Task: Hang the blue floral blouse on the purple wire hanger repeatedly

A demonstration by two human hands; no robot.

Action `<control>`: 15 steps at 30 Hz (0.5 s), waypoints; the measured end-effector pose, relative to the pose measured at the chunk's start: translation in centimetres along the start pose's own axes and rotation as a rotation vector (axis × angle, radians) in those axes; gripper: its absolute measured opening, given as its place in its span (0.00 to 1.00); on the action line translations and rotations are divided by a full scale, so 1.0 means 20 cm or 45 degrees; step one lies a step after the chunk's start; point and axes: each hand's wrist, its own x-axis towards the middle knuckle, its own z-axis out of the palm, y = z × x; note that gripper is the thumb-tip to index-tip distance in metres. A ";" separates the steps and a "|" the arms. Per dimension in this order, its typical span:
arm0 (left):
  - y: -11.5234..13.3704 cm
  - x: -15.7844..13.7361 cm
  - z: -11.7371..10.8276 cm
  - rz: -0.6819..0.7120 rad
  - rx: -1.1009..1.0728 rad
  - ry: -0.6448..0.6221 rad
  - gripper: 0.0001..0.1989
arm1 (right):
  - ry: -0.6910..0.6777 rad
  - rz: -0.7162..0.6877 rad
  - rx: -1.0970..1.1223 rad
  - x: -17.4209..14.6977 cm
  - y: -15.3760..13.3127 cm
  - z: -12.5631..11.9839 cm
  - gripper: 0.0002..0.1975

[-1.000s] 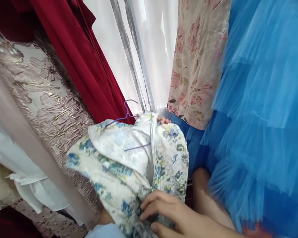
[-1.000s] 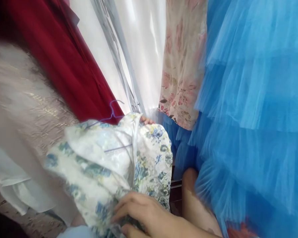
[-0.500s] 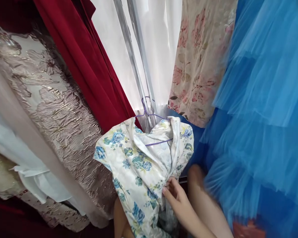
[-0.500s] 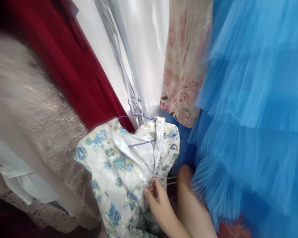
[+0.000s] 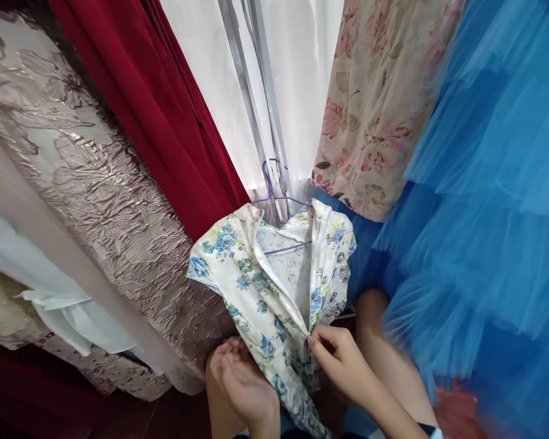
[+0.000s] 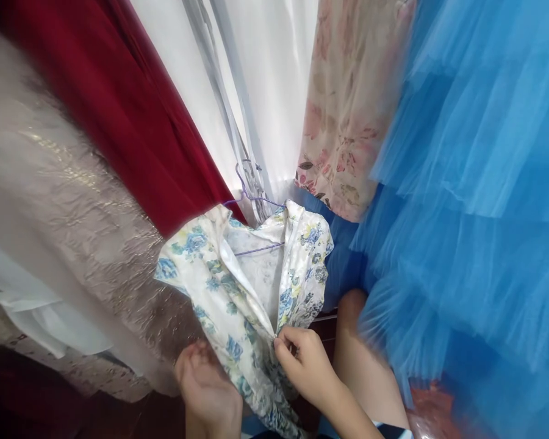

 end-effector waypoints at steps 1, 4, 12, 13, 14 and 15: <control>-0.01 -0.06 0.02 0.002 -0.055 0.118 0.13 | -0.004 0.008 -0.012 -0.01 -0.02 0.01 0.17; -0.03 -0.21 0.08 -0.072 -0.081 -0.040 0.09 | -0.042 0.003 -0.060 -0.03 -0.08 0.02 0.14; -0.06 -0.17 0.12 -0.041 -0.022 -0.459 0.09 | -0.231 -0.314 -0.386 0.13 -0.15 -0.15 0.12; -0.05 -0.16 0.11 -0.019 -0.005 -0.483 0.09 | -0.224 -0.373 -0.445 0.20 -0.16 -0.18 0.11; -0.04 -0.16 0.10 -0.008 0.011 -0.510 0.10 | -0.193 -0.423 -0.504 0.27 -0.18 -0.22 0.10; -0.03 -0.16 0.09 -0.004 0.025 -0.542 0.10 | -0.146 -0.454 -0.564 0.36 -0.20 -0.25 0.09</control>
